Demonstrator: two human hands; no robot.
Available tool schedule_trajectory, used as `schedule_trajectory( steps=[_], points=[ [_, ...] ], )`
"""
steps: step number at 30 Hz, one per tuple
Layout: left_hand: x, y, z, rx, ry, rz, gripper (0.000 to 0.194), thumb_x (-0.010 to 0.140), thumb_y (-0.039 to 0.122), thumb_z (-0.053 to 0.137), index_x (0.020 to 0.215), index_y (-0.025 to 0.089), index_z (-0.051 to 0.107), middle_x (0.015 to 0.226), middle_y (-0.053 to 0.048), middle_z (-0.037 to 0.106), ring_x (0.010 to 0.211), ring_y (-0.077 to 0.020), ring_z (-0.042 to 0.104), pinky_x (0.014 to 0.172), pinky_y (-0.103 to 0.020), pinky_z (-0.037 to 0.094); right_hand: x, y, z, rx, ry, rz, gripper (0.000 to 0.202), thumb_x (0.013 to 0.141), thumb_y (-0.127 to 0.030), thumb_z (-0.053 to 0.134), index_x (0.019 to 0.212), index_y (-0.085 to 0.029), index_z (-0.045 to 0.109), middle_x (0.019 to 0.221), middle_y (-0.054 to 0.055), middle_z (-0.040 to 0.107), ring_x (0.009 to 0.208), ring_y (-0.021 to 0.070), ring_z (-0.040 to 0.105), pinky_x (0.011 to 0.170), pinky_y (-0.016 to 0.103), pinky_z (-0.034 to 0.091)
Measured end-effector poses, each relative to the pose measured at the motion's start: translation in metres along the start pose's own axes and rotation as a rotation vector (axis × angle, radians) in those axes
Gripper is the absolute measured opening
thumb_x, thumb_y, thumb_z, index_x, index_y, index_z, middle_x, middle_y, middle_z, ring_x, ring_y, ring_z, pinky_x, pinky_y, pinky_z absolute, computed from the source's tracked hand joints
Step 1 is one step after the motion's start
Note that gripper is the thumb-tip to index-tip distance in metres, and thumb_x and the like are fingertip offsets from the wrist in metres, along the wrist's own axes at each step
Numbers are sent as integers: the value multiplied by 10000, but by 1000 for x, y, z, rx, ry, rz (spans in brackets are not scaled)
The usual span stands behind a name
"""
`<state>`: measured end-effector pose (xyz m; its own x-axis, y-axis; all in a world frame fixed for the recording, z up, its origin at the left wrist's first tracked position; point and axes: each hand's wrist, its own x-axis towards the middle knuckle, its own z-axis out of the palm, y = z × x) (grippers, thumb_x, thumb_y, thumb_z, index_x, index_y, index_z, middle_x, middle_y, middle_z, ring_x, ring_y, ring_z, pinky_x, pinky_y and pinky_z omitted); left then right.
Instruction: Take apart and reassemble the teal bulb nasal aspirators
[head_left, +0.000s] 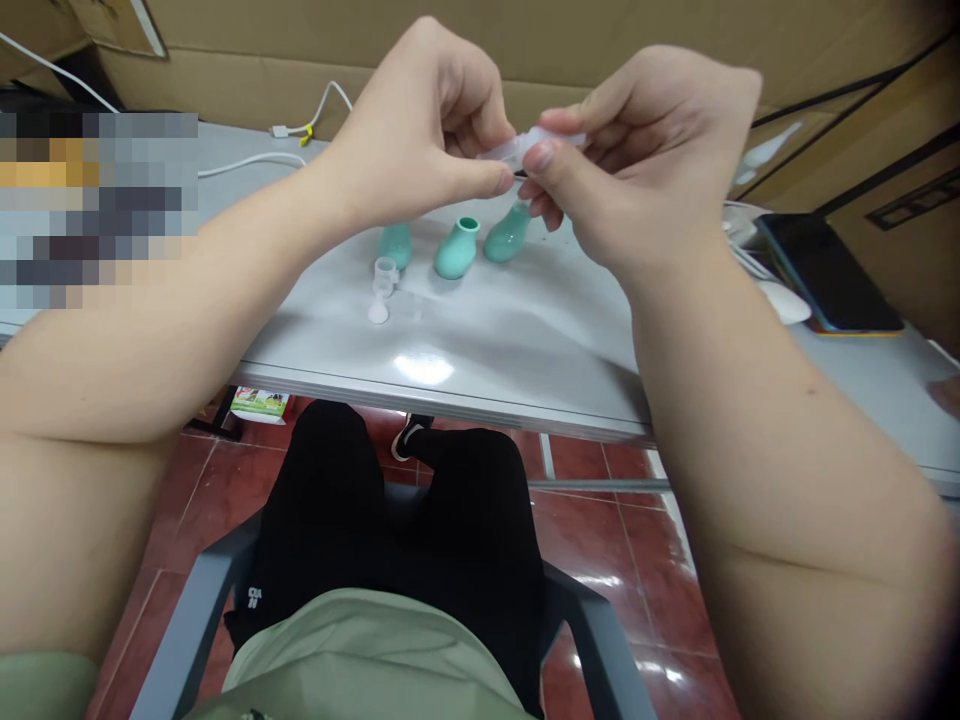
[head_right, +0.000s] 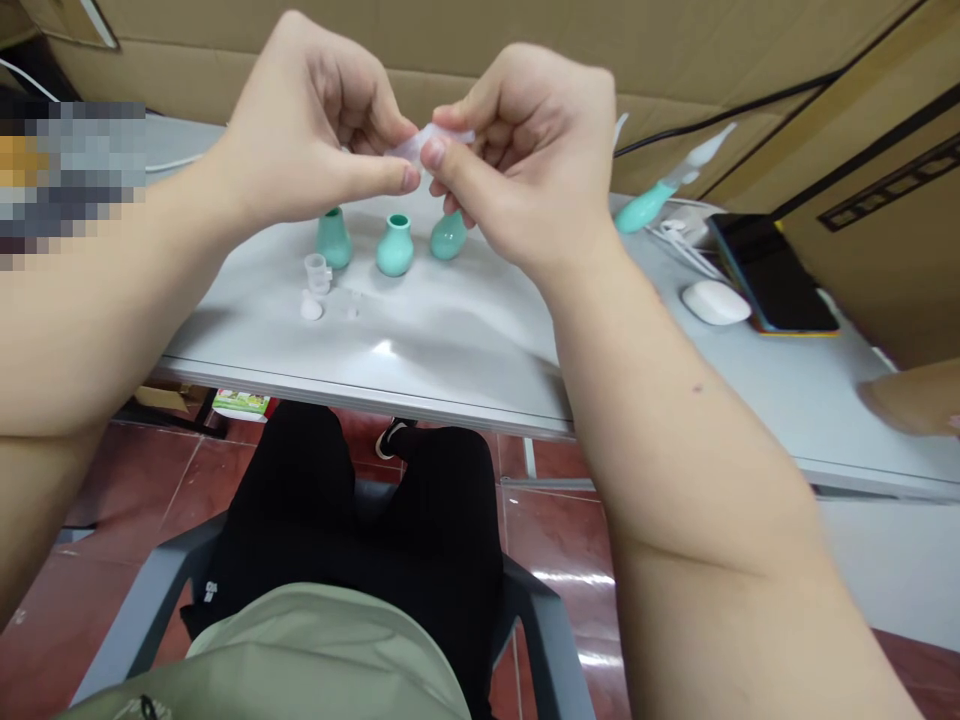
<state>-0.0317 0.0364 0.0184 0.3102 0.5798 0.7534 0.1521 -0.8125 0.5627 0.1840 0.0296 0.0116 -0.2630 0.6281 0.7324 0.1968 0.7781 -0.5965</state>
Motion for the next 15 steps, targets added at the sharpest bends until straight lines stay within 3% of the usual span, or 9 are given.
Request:
schedule_trajectory(
  steps=[3,5,7,10,12,15],
  points=[
    [1,-3,-6,43,69,-59,303,696,-230,782,677,66,717,669,12,729,636,-64,598,591,-231,370,-2,-11,-4,-35,85,-29,597,750,-831,951,820,-291,708,791,71,738,711,269,717,561,435,535],
    [4,-10,-12,-13,81,-60,244,763,-158,786,743,78,724,730,-12,758,680,-96,683,627,-243,437,-4,-22,-10,-16,15,-9,573,750,-788,980,827,-280,727,820,80,757,745,270,733,582,430,563],
    [7,-19,-17,-105,34,36,97,837,0,812,882,54,745,851,-29,788,757,-115,759,692,-247,504,-6,-31,-16,56,-157,19,525,729,-705,1034,822,-254,782,782,63,760,652,224,702,531,387,533],
    [10,-35,-18,-140,-74,171,466,910,366,832,1197,9,750,1012,-41,771,911,-159,812,807,-294,543,-7,-34,-18,109,-528,180,397,751,-535,1067,837,-221,839,712,38,743,566,171,662,508,333,511],
    [11,-44,-16,-107,-158,170,648,905,548,815,1280,24,758,947,-42,747,869,-175,798,778,-320,525,-8,-28,-15,60,-776,289,310,796,-438,1042,868,-214,841,743,32,747,636,177,695,582,325,556],
    [9,-47,-13,-112,-231,125,516,879,496,835,1175,74,811,903,-63,758,810,-168,750,734,-344,518,-6,-16,-7,-87,-1021,272,189,898,-361,936,935,-206,835,779,14,745,678,161,676,625,315,529]
  ],
)
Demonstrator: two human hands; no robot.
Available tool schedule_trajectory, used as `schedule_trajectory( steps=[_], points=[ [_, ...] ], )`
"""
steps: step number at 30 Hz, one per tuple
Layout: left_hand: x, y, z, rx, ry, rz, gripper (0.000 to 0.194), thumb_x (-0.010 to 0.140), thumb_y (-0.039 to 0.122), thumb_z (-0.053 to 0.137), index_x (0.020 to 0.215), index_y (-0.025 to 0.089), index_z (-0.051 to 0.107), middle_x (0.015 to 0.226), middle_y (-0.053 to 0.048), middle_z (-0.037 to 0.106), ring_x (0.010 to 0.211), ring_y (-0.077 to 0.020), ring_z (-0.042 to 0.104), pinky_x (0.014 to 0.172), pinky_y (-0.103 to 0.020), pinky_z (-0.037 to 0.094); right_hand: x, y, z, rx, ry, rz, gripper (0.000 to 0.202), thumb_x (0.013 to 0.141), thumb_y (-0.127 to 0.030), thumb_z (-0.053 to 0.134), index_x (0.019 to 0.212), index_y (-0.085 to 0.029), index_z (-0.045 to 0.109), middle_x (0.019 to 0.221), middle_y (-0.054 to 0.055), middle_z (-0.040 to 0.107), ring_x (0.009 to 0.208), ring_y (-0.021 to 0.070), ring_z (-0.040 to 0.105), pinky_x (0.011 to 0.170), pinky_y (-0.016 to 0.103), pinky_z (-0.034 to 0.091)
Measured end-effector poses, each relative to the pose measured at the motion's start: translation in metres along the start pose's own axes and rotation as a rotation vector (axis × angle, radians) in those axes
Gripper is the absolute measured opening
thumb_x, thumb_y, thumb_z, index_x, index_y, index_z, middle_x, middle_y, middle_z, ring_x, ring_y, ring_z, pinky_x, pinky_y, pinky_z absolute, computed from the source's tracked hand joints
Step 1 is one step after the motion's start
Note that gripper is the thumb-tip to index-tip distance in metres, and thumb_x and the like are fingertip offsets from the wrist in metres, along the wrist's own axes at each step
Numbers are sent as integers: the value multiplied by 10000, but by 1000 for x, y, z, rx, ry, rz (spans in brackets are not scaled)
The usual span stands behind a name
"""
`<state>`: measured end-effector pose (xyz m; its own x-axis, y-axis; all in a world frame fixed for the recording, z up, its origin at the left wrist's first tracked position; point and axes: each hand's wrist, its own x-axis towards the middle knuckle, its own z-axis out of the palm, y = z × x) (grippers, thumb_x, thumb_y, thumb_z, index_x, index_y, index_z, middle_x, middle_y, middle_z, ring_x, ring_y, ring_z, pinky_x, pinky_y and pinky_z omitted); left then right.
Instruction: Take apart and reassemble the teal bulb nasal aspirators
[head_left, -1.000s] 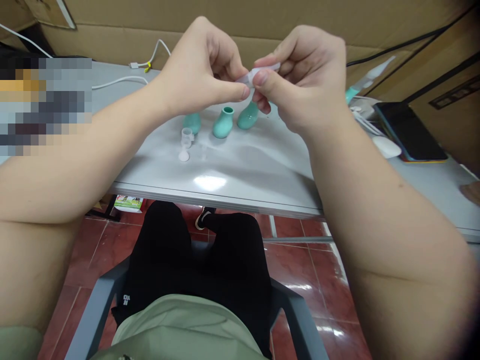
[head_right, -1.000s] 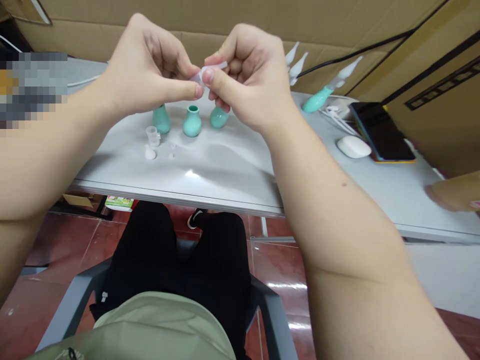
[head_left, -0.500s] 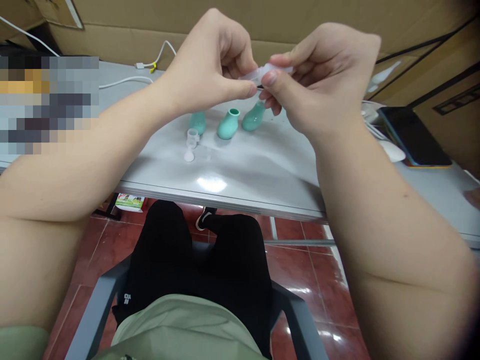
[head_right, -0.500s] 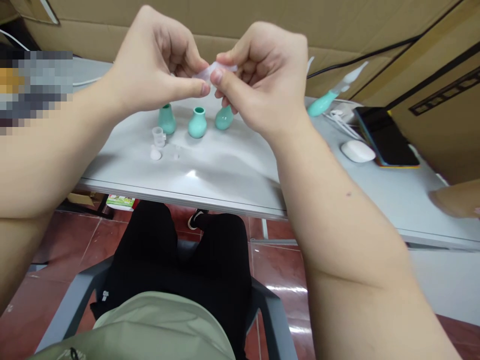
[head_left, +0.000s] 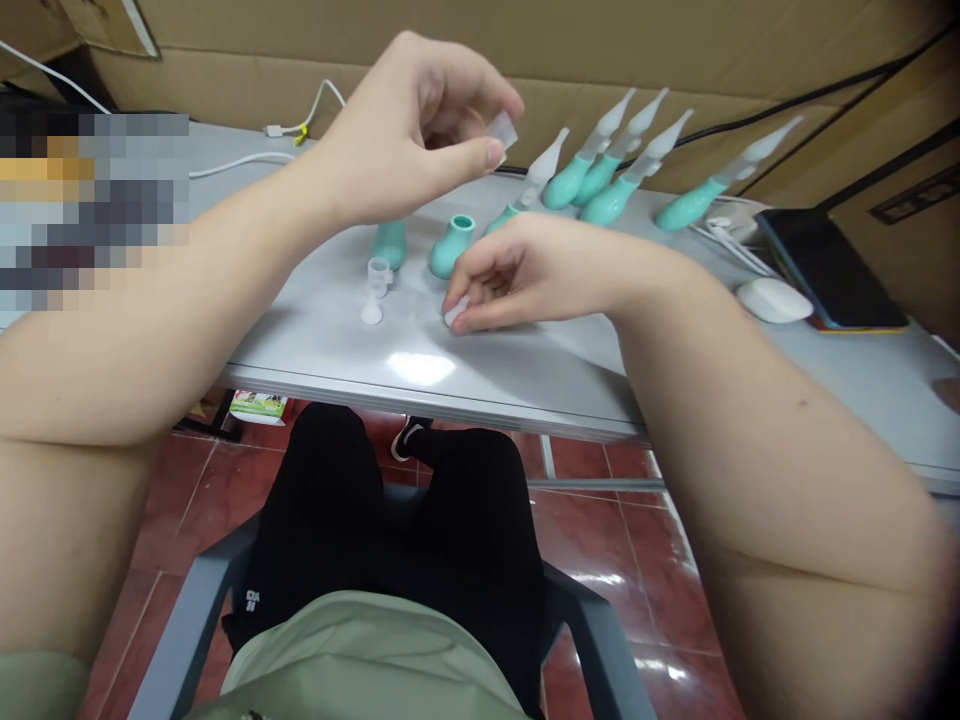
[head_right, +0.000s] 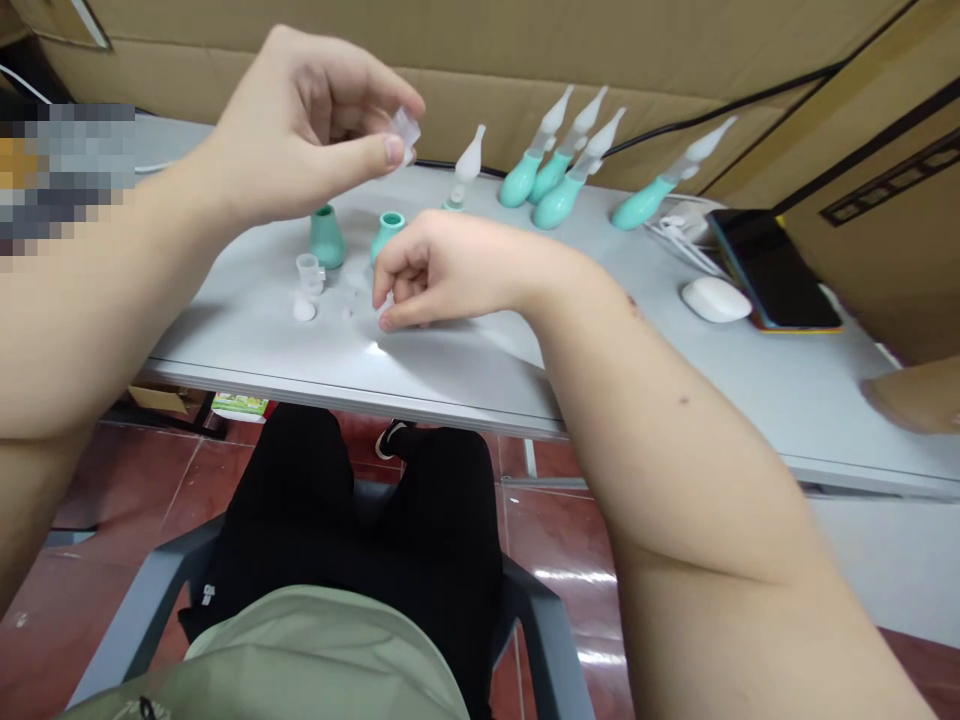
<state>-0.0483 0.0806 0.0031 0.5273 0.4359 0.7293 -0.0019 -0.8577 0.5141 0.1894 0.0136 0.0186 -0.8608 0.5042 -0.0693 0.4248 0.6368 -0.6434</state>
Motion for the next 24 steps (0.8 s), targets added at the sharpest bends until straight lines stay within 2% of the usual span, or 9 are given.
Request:
schedule_trajectory(
  steps=[3,5,7,10,12,14,17,20,24],
  points=[
    [-2,11,3,-84,14,-70,314,827,291,882,1075,118,801,976,-58,800,882,-170,765,791,-363,588,2,3,-3,-63,-75,8,250,923,-406,888,1042,-194,834,798,17,753,673,160,655,621,325,492],
    [-3,23,5,-148,30,-119,247,824,220,885,1025,129,775,916,-20,799,855,-149,773,816,-360,618,-2,0,-8,-7,-41,25,385,874,-506,926,1089,-203,829,825,29,764,689,180,666,619,339,488],
    [-3,30,6,-212,47,-159,237,834,196,881,1020,138,746,874,12,794,835,-137,787,802,-340,623,-10,-6,-12,48,72,43,453,831,-596,958,1028,-213,820,787,38,740,670,188,646,608,352,469],
    [-3,32,7,-279,67,-185,349,796,188,915,1091,139,735,901,15,810,855,-152,807,743,-307,616,-17,-13,-16,64,388,46,520,816,-686,970,821,-220,740,697,47,657,626,184,574,601,374,431],
    [-4,30,6,-291,71,-195,412,761,209,956,1108,136,748,914,8,808,852,-146,794,746,-313,630,-17,-13,-16,52,575,26,572,804,-738,968,773,-247,678,725,58,649,649,200,572,620,398,447],
    [-4,27,5,-276,61,-206,440,745,271,1001,1087,139,757,921,2,787,860,-131,768,777,-331,645,-13,-11,-14,67,686,-7,578,796,-772,959,813,-278,659,815,66,681,701,223,605,652,421,484],
    [-4,24,8,-241,85,-208,556,677,417,1071,1058,146,770,925,9,708,842,-111,728,776,-344,660,-3,-6,-8,144,752,-51,565,793,-774,959,902,-294,682,921,70,726,767,246,651,699,446,529],
    [-4,23,14,-289,185,-149,721,521,575,1116,998,140,796,864,16,652,755,-95,690,691,-309,652,6,-1,-1,213,827,-76,624,735,-807,973,900,-277,687,923,72,759,809,267,690,709,450,566],
    [-3,19,20,-302,225,-102,651,495,510,1141,900,134,798,821,-23,713,745,-150,733,622,-307,636,10,2,2,226,864,-72,635,706,-815,978,903,-279,699,967,56,795,882,280,721,782,464,625]
  ],
)
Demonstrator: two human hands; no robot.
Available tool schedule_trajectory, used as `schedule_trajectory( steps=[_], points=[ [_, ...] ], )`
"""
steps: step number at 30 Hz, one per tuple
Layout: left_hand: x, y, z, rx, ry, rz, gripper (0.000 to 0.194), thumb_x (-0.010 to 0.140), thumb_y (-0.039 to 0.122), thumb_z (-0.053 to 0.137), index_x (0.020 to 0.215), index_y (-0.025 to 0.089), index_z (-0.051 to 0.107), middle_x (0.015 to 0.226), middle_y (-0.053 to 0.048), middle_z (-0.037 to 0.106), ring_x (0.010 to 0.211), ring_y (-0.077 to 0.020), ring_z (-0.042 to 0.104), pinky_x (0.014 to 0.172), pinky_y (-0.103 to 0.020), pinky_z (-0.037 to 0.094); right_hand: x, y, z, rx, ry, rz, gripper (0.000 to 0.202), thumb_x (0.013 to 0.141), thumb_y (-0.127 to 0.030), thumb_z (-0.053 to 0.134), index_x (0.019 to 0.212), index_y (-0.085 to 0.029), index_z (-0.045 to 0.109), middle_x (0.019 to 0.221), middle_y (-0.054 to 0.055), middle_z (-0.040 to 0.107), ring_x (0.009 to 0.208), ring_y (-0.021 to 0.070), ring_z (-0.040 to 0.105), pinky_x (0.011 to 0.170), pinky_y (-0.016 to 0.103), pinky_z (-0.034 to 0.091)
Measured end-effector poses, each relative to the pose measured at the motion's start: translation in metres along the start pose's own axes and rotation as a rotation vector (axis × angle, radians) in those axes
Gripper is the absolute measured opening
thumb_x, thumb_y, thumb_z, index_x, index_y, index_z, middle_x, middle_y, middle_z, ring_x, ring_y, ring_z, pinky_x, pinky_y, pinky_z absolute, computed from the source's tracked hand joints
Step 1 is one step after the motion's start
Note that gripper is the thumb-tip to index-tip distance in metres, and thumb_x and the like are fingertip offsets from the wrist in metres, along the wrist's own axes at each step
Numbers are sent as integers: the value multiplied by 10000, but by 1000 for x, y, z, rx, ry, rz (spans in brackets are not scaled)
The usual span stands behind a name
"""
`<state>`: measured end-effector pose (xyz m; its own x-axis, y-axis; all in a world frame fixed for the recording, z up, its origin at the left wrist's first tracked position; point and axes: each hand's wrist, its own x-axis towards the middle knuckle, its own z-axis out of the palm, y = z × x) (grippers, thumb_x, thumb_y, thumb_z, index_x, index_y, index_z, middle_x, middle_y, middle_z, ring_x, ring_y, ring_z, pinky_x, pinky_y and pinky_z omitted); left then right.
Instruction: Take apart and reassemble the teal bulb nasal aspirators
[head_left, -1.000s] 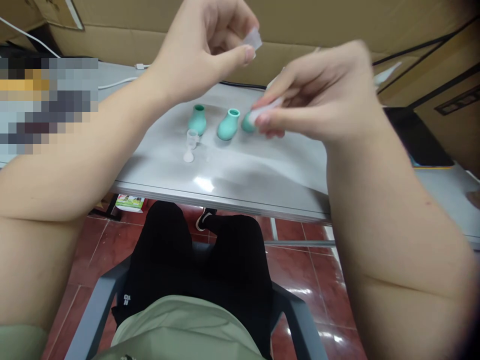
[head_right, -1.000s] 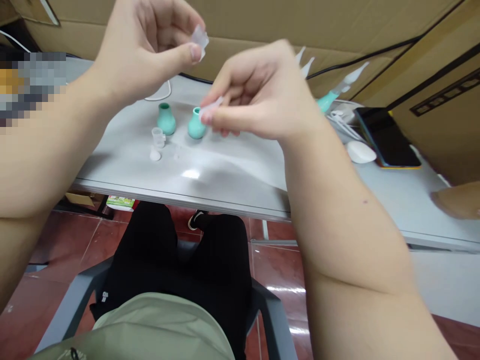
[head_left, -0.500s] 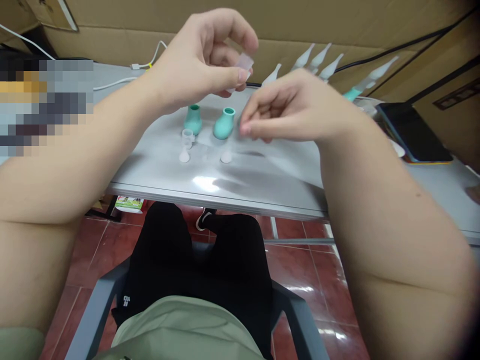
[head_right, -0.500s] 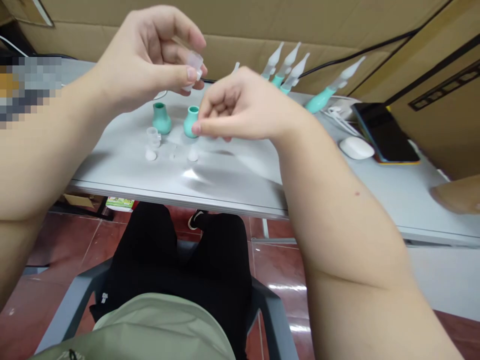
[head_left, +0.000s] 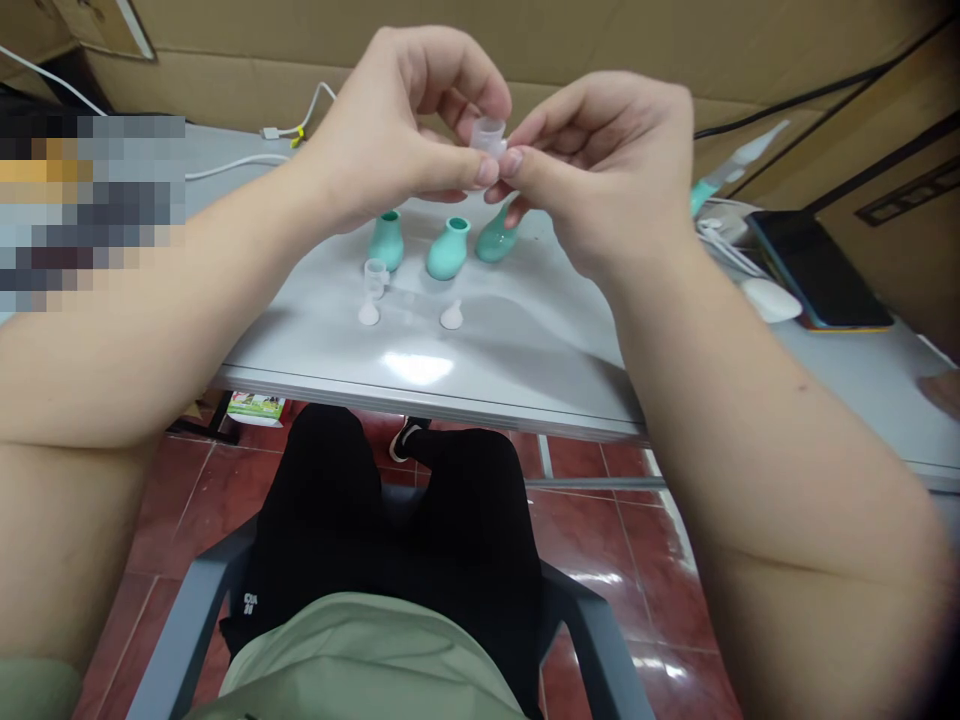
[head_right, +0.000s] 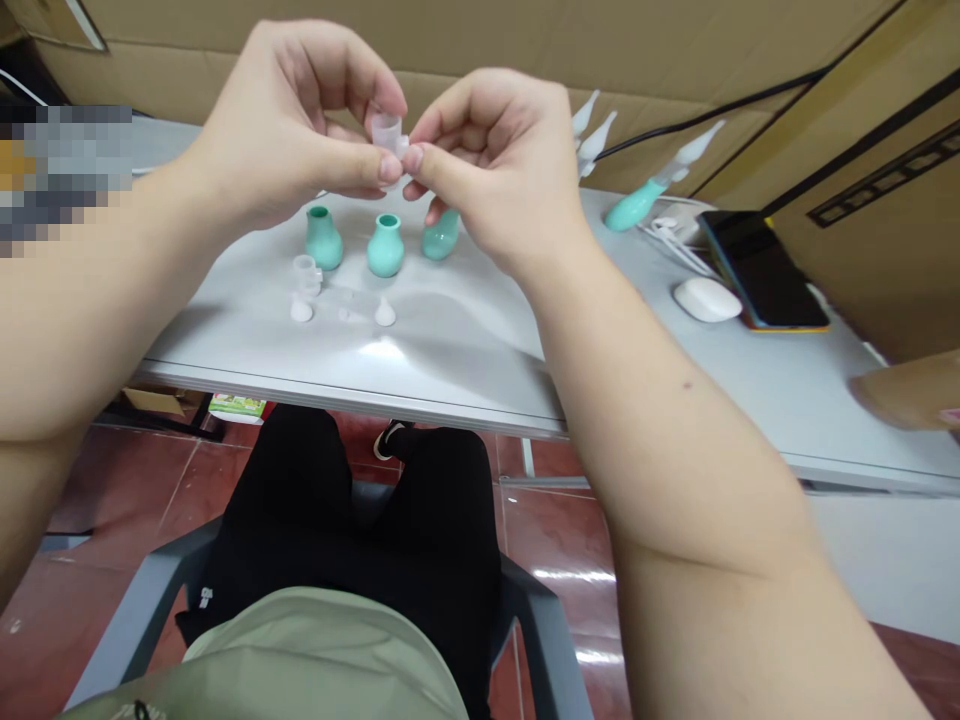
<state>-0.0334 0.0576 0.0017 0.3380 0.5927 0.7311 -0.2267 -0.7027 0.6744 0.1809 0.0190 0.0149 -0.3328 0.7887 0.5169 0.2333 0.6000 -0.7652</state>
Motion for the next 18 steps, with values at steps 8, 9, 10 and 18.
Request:
schedule_trajectory(
  steps=[8,9,10,18],
  points=[
    [4,-3,-2,118,-24,-35,540,479,359,1116,854,124,807,757,-30,755,705,-190,753,631,-350,580,-1,-9,-4,-175,55,70,501,744,-691,994,1049,-343,802,1196,45,832,1193,381,716,1056,587,603],
    [4,0,-2,133,-5,-44,521,494,354,1112,851,121,813,752,-40,763,698,-198,757,632,-358,575,-2,-10,-5,-208,68,65,488,749,-685,992,1048,-345,809,1196,51,832,1209,390,710,1069,590,598],
    [4,3,-1,152,6,-56,496,528,354,1105,853,116,816,766,-57,778,710,-211,768,647,-372,578,-2,-10,-5,-224,65,45,465,763,-677,988,1039,-345,814,1202,51,830,1208,386,710,1080,581,596],
    [1,11,2,153,-10,-23,493,534,419,1089,837,133,825,795,-41,802,767,-195,781,736,-381,610,-4,-5,-7,-178,17,-76,432,795,-696,969,976,-341,801,1175,63,818,1169,380,728,1071,566,598]
  ],
)
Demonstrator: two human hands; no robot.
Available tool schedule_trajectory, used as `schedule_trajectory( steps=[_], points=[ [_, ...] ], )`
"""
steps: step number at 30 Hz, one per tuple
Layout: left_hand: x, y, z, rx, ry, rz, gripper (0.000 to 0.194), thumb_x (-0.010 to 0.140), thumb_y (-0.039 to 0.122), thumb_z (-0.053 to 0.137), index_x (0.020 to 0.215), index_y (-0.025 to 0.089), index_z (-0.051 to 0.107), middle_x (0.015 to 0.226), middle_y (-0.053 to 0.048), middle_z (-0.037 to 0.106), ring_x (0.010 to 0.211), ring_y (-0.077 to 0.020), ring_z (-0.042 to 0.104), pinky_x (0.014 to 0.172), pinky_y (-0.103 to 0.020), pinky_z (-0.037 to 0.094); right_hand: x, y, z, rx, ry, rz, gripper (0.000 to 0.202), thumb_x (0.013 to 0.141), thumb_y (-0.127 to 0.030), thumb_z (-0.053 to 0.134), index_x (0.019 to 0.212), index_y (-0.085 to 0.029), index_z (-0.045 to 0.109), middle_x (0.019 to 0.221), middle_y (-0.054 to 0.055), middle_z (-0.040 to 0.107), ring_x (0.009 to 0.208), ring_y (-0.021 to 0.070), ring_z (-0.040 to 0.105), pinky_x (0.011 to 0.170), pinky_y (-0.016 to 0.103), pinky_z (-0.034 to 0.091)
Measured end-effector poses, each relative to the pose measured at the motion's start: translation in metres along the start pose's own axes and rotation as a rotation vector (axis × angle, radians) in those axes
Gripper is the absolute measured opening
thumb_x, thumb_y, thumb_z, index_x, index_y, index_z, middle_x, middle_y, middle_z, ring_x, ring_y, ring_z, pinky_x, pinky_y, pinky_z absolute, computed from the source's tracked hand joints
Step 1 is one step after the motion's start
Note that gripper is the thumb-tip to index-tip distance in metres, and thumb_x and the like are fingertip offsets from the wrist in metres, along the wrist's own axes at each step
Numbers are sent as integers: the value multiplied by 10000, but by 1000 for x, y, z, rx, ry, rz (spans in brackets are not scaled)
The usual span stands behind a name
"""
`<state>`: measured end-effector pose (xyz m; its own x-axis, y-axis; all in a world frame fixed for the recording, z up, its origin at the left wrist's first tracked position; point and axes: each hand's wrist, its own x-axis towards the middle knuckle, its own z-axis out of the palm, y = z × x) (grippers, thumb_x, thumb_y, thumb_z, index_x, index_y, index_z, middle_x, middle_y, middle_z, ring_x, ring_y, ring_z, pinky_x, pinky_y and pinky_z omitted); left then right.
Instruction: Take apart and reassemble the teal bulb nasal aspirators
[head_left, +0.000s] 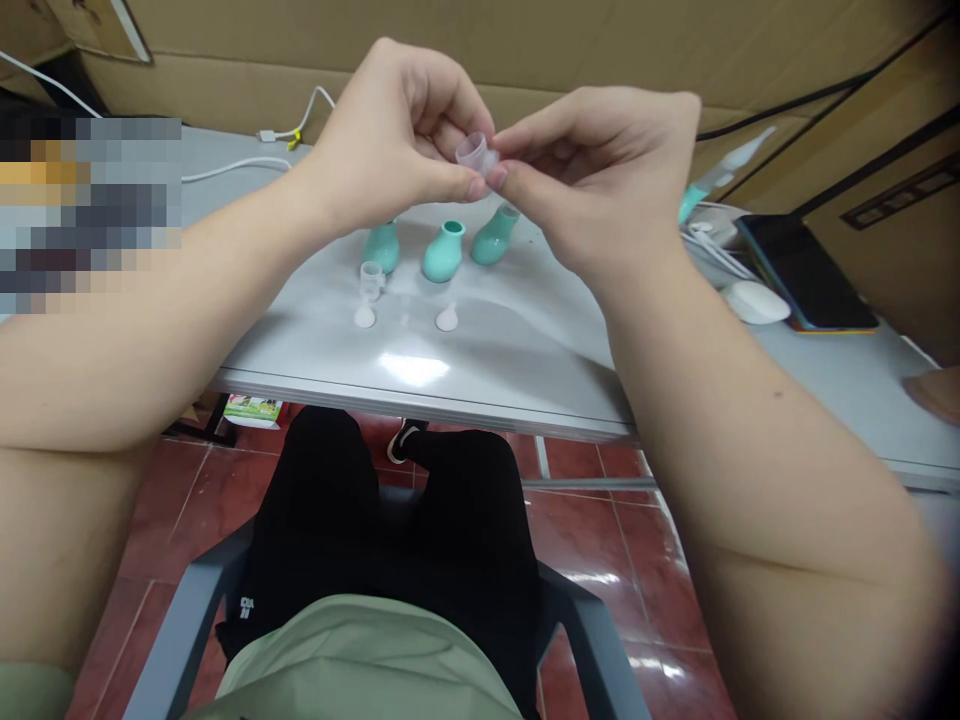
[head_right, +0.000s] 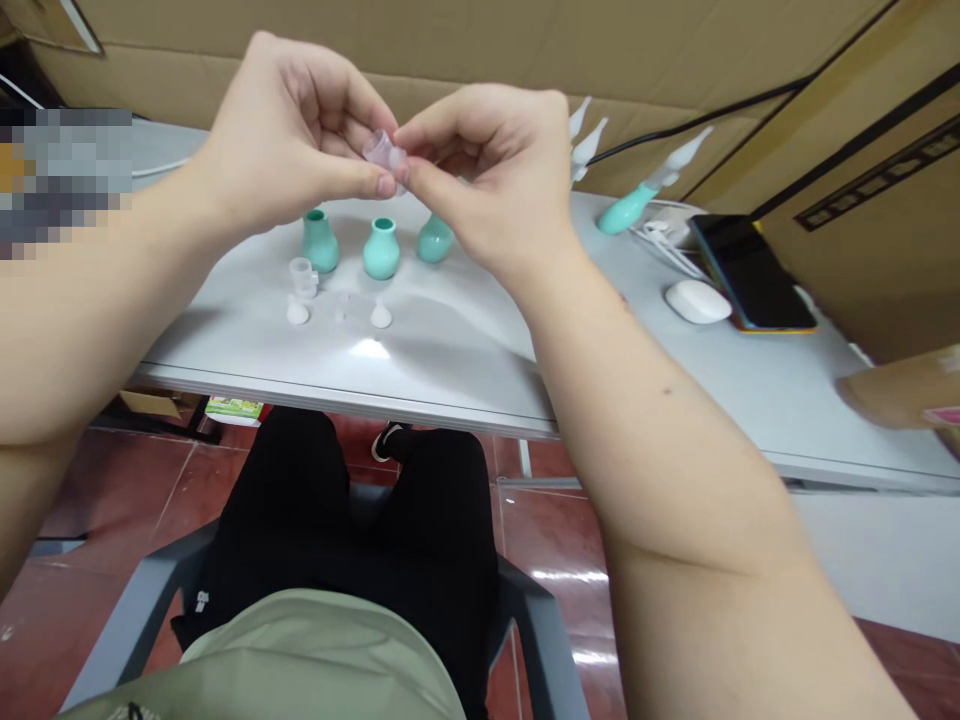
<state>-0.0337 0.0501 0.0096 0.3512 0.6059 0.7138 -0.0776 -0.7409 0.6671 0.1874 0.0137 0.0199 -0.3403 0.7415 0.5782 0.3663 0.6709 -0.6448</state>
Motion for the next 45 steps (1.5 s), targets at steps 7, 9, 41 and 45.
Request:
schedule_trajectory(
  steps=[7,9,41,45],
  points=[
    [-3,8,1,-23,11,-21,361,608,253,1075,832,133,818,813,-43,821,782,-183,807,756,-353,651,-1,-4,-3,-28,-6,-23,378,831,-675,947,944,-353,785,1148,56,829,1149,375,726,1067,561,581],
    [-1,4,1,-22,23,-23,372,589,281,1083,812,145,819,795,-34,818,760,-172,802,728,-333,644,-1,-6,-2,-66,-3,-9,339,857,-655,930,938,-362,780,1150,33,830,1132,352,734,1055,536,592],
    [-9,13,8,-149,88,-181,538,529,394,1151,828,87,826,743,-76,820,681,-192,802,652,-336,665,-1,-9,8,-86,10,134,293,967,-591,802,1073,-319,780,1263,80,799,1294,374,657,1086,525,563],
    [-10,17,11,-192,100,-230,168,753,14,957,833,41,812,737,-80,815,673,-151,795,629,-257,677,-1,-7,7,-116,39,118,244,975,-552,797,1073,-329,798,1173,67,826,1165,360,703,1069,549,592]
  ],
)
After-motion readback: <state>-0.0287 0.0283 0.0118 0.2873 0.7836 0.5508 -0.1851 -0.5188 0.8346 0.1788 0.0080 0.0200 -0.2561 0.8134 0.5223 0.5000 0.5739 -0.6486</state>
